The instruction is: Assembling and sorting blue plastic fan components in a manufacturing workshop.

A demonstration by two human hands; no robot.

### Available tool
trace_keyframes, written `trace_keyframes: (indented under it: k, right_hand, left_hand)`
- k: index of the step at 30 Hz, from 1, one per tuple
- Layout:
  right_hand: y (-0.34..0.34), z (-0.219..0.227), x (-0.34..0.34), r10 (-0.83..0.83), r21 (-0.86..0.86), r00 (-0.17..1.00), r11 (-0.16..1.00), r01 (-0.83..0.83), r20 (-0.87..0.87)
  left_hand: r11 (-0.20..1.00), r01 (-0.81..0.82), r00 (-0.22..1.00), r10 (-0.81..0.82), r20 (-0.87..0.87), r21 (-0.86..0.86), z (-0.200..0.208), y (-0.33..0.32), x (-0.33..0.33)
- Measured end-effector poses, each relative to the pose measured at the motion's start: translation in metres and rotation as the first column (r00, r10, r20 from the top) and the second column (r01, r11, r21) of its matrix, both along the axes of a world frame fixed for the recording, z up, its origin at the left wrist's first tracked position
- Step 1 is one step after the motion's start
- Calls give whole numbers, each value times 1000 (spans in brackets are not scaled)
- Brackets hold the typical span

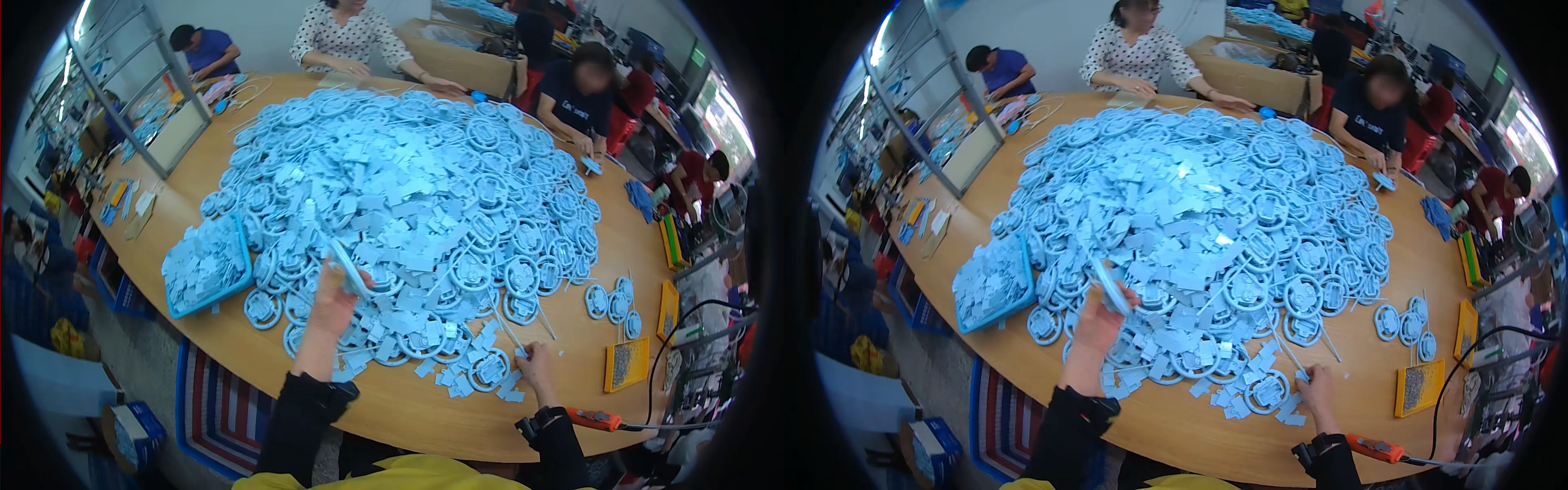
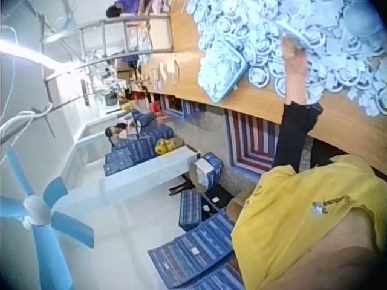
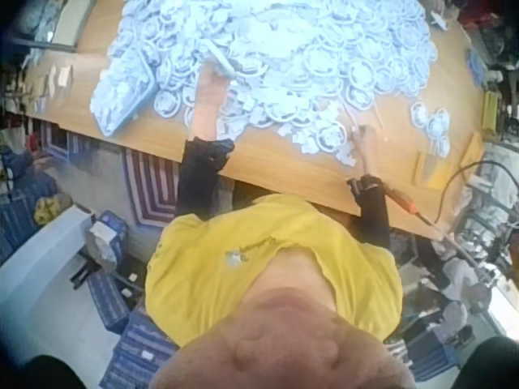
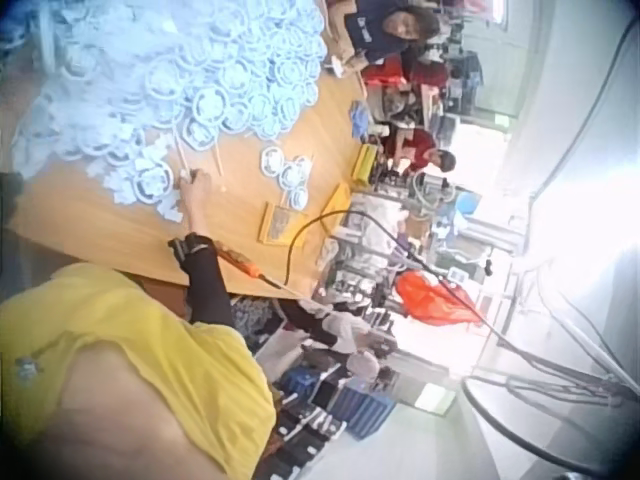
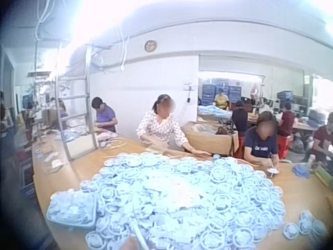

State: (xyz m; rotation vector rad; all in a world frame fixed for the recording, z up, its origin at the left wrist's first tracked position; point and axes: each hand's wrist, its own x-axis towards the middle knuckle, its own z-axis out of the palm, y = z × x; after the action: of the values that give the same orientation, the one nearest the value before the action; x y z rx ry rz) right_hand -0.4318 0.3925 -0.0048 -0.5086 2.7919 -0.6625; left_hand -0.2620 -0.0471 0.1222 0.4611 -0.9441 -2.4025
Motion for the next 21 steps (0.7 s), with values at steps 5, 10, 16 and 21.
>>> trace_keyframes:
  k: [5, 10, 16, 21]
  right_hand:
    - [64, -15, -8, -265, 78, 960, 963, 258, 94]
    - [29, 88, 19, -360, -419, 840, 744, 520, 405]
    - [-165, 137, 43, 159, -677, 683, 408, 612, 713]
    - [-174, 111, 44, 153, -649, 632, 242, 721, 760]
  left_hand:
    - [992, -107, 990, 113, -83, 67, -5, -47, 22]
    - [995, -80, 993, 84, 85, -53, 4, 9, -16]
    - [988, 53, 991, -34, 130, -148, -16, 102, -67]
    - [943, 91, 991, -53, 126, -320, -13, 144, -75]
